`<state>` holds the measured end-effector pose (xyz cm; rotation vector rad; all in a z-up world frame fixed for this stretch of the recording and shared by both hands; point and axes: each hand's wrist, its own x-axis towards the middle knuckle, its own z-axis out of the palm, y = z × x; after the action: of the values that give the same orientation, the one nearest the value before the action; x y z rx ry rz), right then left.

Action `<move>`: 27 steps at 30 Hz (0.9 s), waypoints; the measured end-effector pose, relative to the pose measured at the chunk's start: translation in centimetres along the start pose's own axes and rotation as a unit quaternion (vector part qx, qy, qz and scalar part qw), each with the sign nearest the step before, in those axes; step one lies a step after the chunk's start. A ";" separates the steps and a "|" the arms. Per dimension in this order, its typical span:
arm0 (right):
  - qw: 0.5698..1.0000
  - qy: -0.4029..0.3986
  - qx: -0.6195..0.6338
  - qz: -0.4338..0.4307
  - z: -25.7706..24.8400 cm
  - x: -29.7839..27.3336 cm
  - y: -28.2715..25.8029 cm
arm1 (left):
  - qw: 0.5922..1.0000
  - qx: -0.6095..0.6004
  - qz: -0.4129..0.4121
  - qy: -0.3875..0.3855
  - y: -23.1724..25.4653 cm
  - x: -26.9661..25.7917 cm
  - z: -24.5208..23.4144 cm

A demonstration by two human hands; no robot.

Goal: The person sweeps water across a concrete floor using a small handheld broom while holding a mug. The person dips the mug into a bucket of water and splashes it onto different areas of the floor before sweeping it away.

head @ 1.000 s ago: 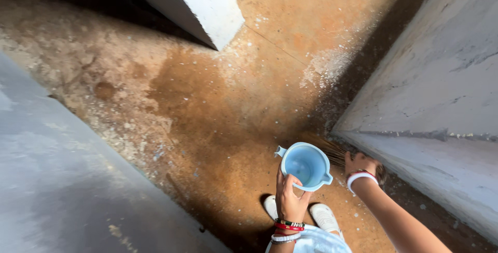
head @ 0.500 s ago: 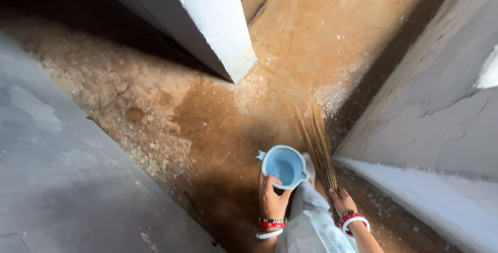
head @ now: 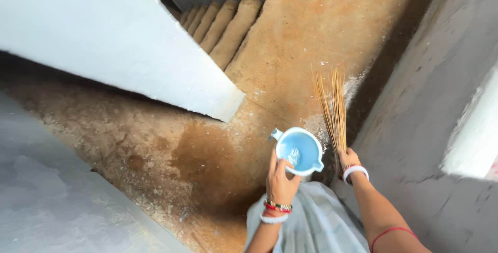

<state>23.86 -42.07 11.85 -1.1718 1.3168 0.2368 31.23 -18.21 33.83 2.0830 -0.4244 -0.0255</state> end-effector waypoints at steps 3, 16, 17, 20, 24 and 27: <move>0.999 -0.025 0.042 -0.006 0.6 4.2 -7.1 | 0.997 0.004 -0.063 -0.049 0.2 6.6 1.8; 0.998 -0.004 -0.061 -0.009 -0.4 12.2 -24.3 | 0.996 -0.031 0.072 -0.046 -5.6 35.3 9.5; 0.997 0.012 -0.069 -0.008 -1.0 12.2 -25.4 | 0.993 -0.039 0.107 -0.033 -6.2 37.4 10.7; 0.986 0.073 -0.145 0.037 -2.3 14.2 -29.6 | 0.995 -0.014 0.025 -0.092 -8.4 44.2 14.3; 0.994 0.090 -0.066 -0.006 -3.4 17.6 -34.7 | 0.992 -0.016 0.026 -0.122 -7.7 52.0 18.7; 0.994 0.105 -0.012 -0.033 -4.8 20.5 -37.9 | 0.987 0.000 0.021 -0.158 -5.7 57.1 23.5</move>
<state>54.64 -72.35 15.61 -1.2844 1.4584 0.0819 82.11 -52.70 25.38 2.0740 -0.6593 -0.3345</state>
